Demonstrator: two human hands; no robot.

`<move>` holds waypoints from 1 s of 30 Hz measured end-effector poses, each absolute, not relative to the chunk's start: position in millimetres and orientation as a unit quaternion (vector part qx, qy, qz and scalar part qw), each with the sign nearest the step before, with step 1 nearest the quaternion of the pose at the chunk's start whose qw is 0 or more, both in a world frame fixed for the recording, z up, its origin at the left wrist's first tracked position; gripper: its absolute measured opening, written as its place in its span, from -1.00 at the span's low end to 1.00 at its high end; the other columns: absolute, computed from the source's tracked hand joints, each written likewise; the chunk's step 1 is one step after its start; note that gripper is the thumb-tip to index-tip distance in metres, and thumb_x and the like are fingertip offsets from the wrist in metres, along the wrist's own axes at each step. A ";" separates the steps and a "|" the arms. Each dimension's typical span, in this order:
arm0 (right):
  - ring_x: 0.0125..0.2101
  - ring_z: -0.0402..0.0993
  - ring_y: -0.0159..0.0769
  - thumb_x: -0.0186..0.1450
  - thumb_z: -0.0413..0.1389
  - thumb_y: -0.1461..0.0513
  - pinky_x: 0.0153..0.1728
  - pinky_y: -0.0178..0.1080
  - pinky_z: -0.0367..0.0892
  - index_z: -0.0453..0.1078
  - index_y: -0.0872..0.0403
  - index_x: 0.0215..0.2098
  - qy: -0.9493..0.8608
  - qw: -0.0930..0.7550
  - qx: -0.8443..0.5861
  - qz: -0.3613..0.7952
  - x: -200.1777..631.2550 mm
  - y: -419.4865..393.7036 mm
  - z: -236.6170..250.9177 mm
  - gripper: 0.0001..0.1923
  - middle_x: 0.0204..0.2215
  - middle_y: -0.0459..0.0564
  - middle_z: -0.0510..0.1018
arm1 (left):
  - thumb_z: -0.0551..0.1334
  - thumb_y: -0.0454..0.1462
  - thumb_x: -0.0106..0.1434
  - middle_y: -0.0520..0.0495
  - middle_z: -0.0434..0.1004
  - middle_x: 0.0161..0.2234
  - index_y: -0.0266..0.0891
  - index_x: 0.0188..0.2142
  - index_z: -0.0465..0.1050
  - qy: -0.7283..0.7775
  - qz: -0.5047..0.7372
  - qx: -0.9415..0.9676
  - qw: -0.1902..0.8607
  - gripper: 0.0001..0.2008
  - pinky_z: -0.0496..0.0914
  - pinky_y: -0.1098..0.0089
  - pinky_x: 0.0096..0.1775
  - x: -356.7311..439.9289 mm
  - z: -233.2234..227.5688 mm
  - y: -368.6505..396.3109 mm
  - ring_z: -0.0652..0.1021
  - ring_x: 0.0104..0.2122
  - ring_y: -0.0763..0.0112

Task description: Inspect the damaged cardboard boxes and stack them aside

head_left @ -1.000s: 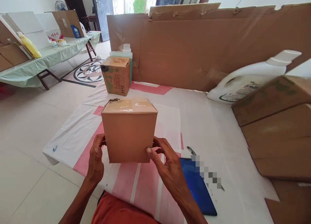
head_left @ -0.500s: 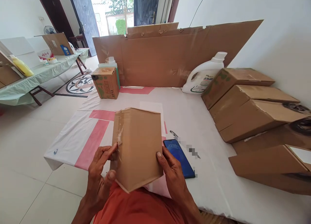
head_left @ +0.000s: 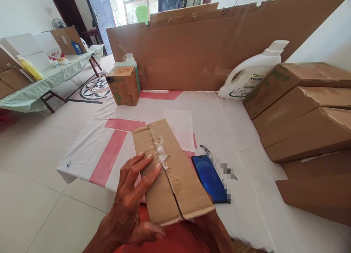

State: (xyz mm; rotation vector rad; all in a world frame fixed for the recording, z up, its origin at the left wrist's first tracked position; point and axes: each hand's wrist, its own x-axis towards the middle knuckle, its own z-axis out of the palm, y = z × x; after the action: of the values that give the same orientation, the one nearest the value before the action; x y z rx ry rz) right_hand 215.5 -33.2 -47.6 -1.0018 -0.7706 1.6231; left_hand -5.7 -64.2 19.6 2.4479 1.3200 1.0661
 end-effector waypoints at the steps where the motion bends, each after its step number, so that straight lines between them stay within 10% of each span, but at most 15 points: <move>1: 0.10 0.66 0.13 0.38 0.18 -0.28 0.11 0.10 0.56 0.70 -0.12 0.05 -0.302 0.513 -0.416 0.688 217.9 -33.5 -49.4 -0.43 0.03 0.07 0.77 | -0.11 0.41 0.42 -0.30 0.18 0.46 -0.09 0.56 0.10 0.446 0.355 0.817 0.084 -0.04 0.09 -0.07 0.47 -8.1 19.9 -62.1 0.21 0.47 -0.16; 14: 0.42 0.33 0.20 0.31 0.07 -0.44 0.35 0.18 0.34 0.60 -0.15 0.21 -0.187 0.502 -0.345 0.771 225.5 -39.9 -49.5 -0.19 0.27 0.07 0.63 | 0.20 0.33 0.37 -0.34 0.35 0.26 -0.10 0.55 0.08 0.501 0.340 0.792 0.073 -0.03 0.43 0.00 0.20 -24.5 11.3 -51.2 0.45 0.21 -0.08; 30: 0.46 0.21 0.24 0.22 0.31 -0.35 0.33 0.17 0.32 -0.03 -0.22 0.61 -0.449 0.383 -0.354 0.725 223.8 -45.1 -34.6 0.17 0.53 0.15 0.23 | 0.05 0.30 0.48 -0.11 0.61 -0.31 -0.22 -0.17 0.65 0.557 0.437 0.698 0.110 -0.30 0.34 0.25 -0.27 -28.2 42.9 1.6 0.49 -0.32 0.24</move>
State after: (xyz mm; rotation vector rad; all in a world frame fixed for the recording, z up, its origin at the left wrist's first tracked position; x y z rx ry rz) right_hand 223.8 -45.1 -34.6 -0.9031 -1.1439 1.8492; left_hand -28.2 1.6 42.9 2.0513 1.6362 1.2860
